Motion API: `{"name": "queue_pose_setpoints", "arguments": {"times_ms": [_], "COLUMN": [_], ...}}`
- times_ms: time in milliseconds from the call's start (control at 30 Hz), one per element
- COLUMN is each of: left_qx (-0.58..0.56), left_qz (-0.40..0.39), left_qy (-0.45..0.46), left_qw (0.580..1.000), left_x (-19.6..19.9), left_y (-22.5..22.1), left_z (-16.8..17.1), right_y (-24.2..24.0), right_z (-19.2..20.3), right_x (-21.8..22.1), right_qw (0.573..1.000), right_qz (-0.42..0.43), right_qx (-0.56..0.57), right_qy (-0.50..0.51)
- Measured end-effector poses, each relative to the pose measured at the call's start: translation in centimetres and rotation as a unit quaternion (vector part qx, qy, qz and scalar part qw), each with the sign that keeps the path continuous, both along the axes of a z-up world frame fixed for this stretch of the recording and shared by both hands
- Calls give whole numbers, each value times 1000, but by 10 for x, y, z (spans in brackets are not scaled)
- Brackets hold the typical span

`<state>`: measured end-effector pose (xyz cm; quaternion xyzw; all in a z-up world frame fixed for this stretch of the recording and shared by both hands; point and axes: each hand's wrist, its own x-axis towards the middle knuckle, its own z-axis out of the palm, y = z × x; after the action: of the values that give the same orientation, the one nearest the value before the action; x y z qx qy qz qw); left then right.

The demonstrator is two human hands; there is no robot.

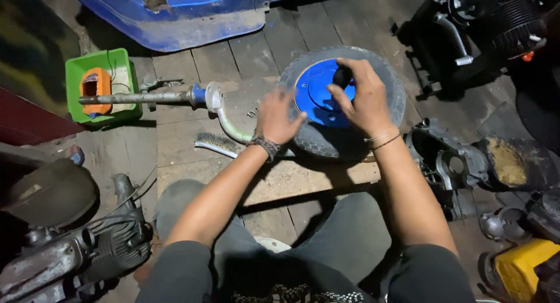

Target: Fitting a blue hub cover onto a motorcycle wheel assembly using a screwdriver for prying and alignment.

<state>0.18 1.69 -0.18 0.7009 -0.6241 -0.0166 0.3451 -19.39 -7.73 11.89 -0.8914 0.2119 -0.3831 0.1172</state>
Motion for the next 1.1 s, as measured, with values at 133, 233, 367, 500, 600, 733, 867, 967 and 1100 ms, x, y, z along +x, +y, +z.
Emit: {"name": "queue_pose_setpoints", "arguments": {"times_ms": [133,233,367,500,600,733,867,967,1100], "left_qx": [118,275,280,300,284,274,241,214,237], "left_qz": [111,148,132,165,203,203,218,221,282], "left_qy": [340,522,562,577,622,612,618,648,636], "left_qw": [926,794,767,741,700,713,716,697,678], "left_x": [-11,-21,-29,-27,-32,-31,-37,-39,-40], "left_y": [21,11,-1,-9,0,-9,-15,-18,-23], "left_z": [-14,-47,-32,-59,-44,-71,-55,-13,-62], "right_y": [-5,-5,-7,-11,-8,-13,-15,-12,-15], "right_z": [-20,-18,-17,-21,-31,-40,-36,-35,-25], "right_x": [10,25,41,45,56,63,69,69,73], "right_qw": [997,991,978,949,918,930,953,956,952], "right_qz": [-10,9,20,8,-1,-94,-67,-27,22], "right_qx": [32,77,158,246,305,249,199,201,233], "right_qy": [-64,-104,-134,-196,-254,-253,-219,-212,-195]}}
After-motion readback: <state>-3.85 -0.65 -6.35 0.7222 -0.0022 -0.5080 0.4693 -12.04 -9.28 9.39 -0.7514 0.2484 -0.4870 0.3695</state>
